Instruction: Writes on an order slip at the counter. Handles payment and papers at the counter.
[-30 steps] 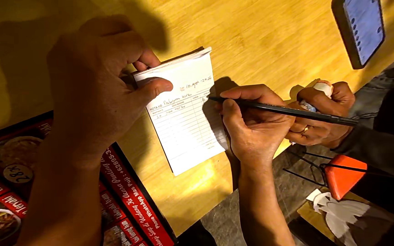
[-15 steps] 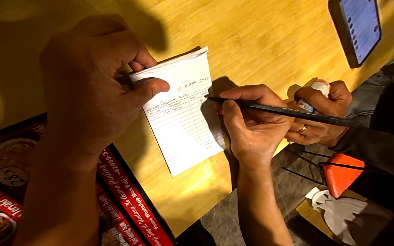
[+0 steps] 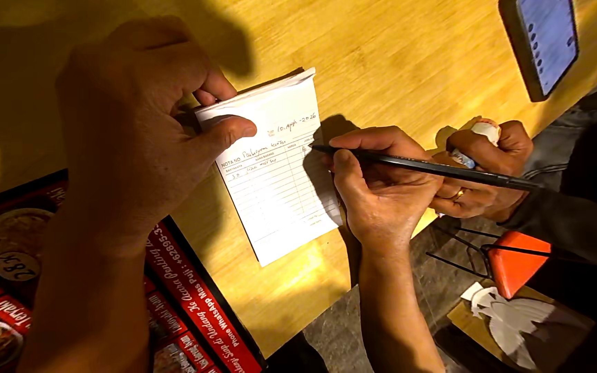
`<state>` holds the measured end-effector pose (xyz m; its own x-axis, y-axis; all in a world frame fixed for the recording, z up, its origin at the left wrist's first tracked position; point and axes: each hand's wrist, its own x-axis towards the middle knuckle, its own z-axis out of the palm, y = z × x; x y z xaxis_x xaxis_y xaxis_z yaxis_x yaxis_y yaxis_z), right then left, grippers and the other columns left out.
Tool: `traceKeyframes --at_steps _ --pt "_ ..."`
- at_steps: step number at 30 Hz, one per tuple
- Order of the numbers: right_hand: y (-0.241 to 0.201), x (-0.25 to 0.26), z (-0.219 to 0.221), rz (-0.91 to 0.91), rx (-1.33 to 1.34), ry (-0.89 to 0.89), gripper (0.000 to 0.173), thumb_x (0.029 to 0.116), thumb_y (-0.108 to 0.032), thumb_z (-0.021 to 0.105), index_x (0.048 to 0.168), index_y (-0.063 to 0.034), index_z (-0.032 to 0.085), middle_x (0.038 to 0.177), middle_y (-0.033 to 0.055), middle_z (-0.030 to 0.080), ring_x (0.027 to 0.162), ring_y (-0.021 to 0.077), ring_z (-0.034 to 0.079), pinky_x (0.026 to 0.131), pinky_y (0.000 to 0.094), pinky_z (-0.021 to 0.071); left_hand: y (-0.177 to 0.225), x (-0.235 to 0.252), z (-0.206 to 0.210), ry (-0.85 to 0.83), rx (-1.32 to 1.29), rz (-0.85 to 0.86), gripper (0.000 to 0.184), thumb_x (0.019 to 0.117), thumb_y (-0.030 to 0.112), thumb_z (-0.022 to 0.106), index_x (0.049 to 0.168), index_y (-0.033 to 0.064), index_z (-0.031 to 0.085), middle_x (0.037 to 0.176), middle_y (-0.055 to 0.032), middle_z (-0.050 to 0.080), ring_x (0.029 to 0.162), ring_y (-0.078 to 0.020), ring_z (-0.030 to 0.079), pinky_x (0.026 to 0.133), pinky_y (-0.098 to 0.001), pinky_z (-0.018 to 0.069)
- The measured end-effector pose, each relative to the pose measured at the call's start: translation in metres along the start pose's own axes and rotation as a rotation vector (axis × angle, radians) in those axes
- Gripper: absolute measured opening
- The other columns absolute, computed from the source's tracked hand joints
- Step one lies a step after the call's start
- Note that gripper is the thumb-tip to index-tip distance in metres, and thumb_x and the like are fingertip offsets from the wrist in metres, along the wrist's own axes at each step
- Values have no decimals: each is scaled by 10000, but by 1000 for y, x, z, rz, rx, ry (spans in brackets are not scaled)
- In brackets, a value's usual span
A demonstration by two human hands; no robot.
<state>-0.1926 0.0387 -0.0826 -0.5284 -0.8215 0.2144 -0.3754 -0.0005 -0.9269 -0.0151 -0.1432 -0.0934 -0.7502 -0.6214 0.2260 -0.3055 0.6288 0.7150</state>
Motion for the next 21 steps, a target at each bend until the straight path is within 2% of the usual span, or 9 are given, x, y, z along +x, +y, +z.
traceKeyframes --at_steps 10,14,21 --pt "0 1 -1 10 -20 0 133 892 62 636 1008 13 680 872 -12 687 686 0 627 604 141 554 -1 0 0 -11 -10 -13 355 933 443 703 991 93 708 958 -48 649 798 -69 551 699 -267 424" --pt "0 1 -1 14 13 -5 136 865 67 651 983 9 683 886 -1 691 701 21 638 611 158 565 -1 0 0 0 -10 -8 348 936 436 702 993 93 712 960 -48 655 815 -61 565 716 -250 437" --pt "0 0 -2 -1 -3 27 134 882 62 635 999 10 675 866 -17 688 696 5 633 615 147 558 -4 0 1 -9 -27 -4 362 934 450 704 1002 95 706 953 -45 645 817 -61 551 716 -254 423"
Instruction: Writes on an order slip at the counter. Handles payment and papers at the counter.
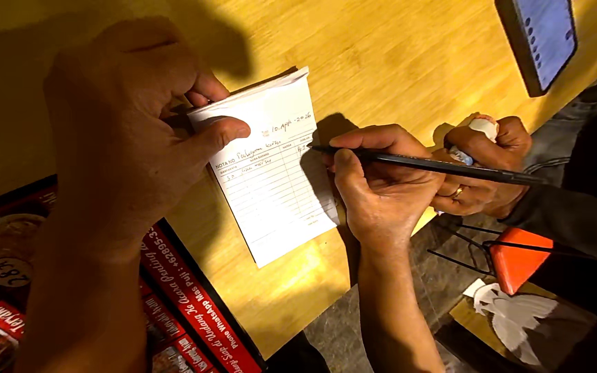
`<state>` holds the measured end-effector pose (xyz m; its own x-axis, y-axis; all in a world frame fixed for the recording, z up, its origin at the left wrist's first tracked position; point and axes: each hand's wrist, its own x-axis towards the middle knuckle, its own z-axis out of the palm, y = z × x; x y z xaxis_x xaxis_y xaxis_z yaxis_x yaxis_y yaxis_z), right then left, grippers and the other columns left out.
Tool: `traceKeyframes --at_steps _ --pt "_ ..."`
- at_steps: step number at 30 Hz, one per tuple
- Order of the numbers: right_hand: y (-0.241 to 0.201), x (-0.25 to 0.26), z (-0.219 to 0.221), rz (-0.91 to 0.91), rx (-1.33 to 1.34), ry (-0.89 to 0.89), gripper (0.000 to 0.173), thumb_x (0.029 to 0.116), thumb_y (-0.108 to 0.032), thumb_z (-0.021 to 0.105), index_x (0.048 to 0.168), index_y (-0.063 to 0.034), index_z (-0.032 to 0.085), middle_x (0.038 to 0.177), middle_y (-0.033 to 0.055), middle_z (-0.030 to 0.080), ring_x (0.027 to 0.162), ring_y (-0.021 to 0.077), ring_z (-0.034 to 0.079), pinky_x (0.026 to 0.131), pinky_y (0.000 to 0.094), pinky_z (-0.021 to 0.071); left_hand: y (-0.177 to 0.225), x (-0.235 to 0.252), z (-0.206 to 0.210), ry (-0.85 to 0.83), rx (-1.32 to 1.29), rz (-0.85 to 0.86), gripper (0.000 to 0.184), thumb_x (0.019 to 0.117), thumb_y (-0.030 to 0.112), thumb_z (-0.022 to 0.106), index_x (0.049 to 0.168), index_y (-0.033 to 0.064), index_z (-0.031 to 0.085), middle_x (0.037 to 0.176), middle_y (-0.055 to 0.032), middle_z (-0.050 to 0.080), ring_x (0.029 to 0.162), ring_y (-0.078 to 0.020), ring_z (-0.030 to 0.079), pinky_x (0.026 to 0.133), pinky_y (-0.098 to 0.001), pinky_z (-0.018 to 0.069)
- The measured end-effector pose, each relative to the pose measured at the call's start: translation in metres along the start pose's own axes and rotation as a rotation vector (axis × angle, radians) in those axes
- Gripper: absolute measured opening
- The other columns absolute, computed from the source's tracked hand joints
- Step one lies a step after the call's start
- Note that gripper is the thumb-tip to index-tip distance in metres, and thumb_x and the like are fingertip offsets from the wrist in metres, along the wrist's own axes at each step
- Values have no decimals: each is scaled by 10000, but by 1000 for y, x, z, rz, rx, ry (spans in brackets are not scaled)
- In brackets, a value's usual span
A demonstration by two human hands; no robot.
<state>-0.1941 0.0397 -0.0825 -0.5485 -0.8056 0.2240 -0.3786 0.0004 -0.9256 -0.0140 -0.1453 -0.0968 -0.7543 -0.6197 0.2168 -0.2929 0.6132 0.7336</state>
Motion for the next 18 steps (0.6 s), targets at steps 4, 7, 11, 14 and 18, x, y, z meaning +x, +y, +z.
traceKeyframes --at_steps 4,7,11,14,18 --pt "0 0 0 7 2 -13 134 884 64 644 1006 16 674 879 -8 690 702 8 635 618 148 559 1 -1 1 4 -2 -10 359 929 449 706 992 96 706 948 -36 639 814 -59 540 716 -257 412" --pt "0 -1 1 9 15 -14 142 883 69 640 1010 15 675 881 -9 691 704 10 637 623 151 563 2 -1 0 0 1 -10 355 933 449 702 992 99 705 958 -39 643 820 -56 542 719 -255 413" --pt "0 -1 1 10 16 -14 146 882 72 637 1010 12 673 884 -9 694 702 6 639 618 147 562 1 0 0 -4 -3 -2 357 939 443 698 996 91 705 972 -50 646 827 -62 551 724 -260 421" --pt "0 -1 1 9 21 -14 141 879 79 640 1003 20 672 888 1 689 706 13 637 618 149 561 1 0 0 0 2 4 359 939 440 699 992 85 702 959 -54 644 814 -70 543 712 -267 416" --pt "1 0 0 0 14 -17 138 882 72 636 1004 20 672 872 -6 687 692 7 630 607 144 555 0 0 1 0 1 2 363 936 447 700 991 88 702 972 -61 650 841 -82 565 738 -280 433"
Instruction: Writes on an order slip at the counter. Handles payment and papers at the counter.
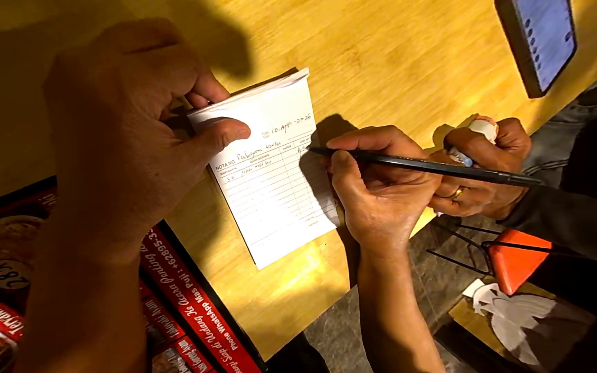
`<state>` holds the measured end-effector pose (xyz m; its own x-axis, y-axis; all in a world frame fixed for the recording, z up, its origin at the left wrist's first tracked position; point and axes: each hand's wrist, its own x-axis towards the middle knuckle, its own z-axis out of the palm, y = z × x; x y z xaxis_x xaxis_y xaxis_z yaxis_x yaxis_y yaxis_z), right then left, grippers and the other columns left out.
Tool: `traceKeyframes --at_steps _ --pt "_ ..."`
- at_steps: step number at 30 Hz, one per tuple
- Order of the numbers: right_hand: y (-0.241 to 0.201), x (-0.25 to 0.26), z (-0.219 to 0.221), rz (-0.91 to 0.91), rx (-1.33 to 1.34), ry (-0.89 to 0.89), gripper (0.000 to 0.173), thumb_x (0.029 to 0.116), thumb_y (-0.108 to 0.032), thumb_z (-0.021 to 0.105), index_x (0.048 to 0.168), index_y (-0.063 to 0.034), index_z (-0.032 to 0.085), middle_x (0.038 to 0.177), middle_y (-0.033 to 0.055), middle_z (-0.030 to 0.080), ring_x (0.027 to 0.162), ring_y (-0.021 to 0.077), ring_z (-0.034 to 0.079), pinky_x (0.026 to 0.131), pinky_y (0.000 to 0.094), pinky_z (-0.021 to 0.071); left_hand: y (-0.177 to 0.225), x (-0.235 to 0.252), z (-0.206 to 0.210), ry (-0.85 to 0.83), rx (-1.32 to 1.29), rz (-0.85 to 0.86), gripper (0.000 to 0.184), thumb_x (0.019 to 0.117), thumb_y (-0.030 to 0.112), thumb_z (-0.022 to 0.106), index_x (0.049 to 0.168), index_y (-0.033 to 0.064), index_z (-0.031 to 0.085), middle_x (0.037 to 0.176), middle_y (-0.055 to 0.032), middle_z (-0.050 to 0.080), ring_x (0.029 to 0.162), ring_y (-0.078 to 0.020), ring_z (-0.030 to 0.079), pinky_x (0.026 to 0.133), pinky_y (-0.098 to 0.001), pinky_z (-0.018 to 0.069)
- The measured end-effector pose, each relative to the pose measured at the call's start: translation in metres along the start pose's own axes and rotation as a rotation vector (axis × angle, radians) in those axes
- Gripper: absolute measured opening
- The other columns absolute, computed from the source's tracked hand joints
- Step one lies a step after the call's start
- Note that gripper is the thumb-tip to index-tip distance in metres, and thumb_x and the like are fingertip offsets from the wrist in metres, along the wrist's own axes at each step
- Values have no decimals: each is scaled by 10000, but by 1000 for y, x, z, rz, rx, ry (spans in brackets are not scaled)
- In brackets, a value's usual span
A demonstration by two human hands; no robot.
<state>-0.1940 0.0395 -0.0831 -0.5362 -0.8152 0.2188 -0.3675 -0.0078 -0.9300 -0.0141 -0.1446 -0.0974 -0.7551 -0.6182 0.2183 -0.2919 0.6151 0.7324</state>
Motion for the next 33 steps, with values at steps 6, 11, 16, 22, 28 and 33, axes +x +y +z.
traceKeyframes --at_steps 6,11,16,22,28,33 --pt "-1 0 0 16 -1 3 137 893 67 635 1017 23 675 861 -10 684 685 4 624 603 142 550 -2 0 0 -6 -19 -12 356 930 450 708 1002 101 712 972 -46 655 840 -70 578 738 -269 448" --pt "-1 0 1 12 5 3 135 880 71 640 998 12 672 873 -10 683 701 9 634 614 148 561 0 0 0 1 -3 -4 359 937 446 702 990 91 701 958 -51 646 820 -69 551 721 -269 423" --pt "0 1 0 7 3 -5 140 890 71 635 1015 23 676 889 -4 689 709 7 634 622 148 561 -1 0 0 -6 -8 -10 358 934 450 700 991 97 705 966 -52 651 832 -76 568 729 -276 438" --pt "0 0 0 12 -12 19 134 892 67 633 1008 18 676 860 -12 685 695 7 632 616 149 560 -2 0 0 -14 -17 -4 365 935 443 707 1004 86 704 973 -56 648 822 -73 561 721 -269 438" --pt "-1 1 0 15 -40 20 136 888 58 630 1007 5 671 859 -20 686 697 6 639 617 150 565 -1 1 0 -8 -11 -17 355 931 453 701 993 103 712 995 -55 656 841 -81 585 733 -278 460" --pt "-1 0 -1 11 -13 22 127 900 62 632 1011 17 675 874 -6 692 708 17 644 630 156 569 -3 0 0 -6 -20 7 368 938 454 698 1003 92 705 968 -54 651 831 -76 567 721 -272 438"
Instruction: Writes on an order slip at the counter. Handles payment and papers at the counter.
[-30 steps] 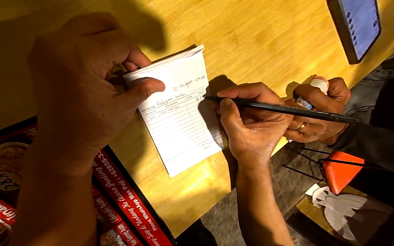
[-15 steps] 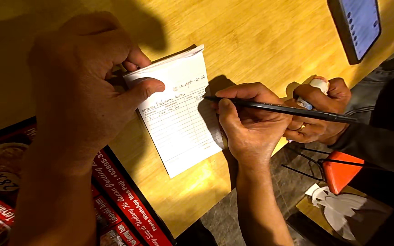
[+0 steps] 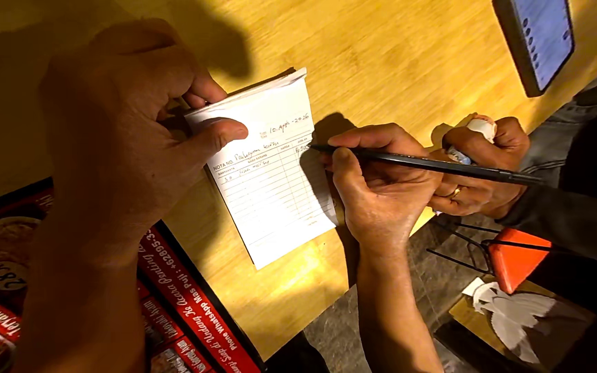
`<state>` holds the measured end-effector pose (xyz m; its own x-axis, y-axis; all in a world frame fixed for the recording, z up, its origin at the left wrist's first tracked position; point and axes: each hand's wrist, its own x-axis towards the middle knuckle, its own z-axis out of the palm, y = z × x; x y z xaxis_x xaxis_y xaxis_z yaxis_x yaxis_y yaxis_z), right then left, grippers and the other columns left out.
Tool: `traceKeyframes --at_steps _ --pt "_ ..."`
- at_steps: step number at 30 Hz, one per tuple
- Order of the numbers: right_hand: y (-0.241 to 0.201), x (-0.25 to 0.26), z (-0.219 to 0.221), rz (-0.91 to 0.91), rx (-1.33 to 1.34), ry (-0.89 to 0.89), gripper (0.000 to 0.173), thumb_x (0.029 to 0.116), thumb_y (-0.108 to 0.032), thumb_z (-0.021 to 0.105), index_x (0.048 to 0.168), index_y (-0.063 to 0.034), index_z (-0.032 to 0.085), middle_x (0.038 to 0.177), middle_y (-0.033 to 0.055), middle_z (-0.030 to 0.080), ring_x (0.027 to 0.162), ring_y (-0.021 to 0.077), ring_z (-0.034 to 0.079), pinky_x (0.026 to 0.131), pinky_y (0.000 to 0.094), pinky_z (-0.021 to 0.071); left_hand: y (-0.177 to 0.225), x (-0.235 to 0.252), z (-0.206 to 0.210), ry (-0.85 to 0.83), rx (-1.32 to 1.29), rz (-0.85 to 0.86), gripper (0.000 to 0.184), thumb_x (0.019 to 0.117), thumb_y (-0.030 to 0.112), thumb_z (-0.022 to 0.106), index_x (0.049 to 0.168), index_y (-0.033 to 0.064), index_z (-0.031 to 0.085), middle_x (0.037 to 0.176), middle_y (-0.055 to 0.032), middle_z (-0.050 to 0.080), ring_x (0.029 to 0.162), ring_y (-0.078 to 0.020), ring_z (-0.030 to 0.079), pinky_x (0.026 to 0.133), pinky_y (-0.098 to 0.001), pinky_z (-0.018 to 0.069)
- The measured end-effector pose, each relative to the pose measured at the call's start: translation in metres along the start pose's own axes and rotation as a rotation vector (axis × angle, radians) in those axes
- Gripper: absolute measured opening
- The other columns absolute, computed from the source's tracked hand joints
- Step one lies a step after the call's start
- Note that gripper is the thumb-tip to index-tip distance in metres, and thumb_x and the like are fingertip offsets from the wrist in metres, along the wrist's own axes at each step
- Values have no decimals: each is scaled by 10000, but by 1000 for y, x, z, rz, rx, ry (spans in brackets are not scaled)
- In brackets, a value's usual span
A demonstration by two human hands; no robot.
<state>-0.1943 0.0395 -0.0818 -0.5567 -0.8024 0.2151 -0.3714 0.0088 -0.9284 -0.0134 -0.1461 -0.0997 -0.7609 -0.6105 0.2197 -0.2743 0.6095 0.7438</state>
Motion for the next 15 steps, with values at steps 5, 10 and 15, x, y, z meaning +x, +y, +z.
traceKeyframes --at_steps 5,10,15 --pt "2 -1 0 -9 5 24 134 887 64 624 999 0 663 868 -18 682 699 7 635 623 150 562 2 1 0 1 11 -5 357 938 444 701 999 92 707 968 -43 640 840 -64 548 738 -260 422" --pt "1 0 1 -9 3 32 135 890 69 618 998 3 666 862 -17 680 697 8 632 618 149 556 2 0 -1 1 5 -16 362 931 455 706 995 98 708 963 -38 644 828 -59 555 725 -250 431" --pt "1 0 2 4 3 36 142 882 80 622 996 7 665 849 -15 680 684 12 632 616 156 563 1 -1 0 8 8 -7 362 930 455 710 995 99 707 955 -40 643 820 -60 547 720 -258 422"
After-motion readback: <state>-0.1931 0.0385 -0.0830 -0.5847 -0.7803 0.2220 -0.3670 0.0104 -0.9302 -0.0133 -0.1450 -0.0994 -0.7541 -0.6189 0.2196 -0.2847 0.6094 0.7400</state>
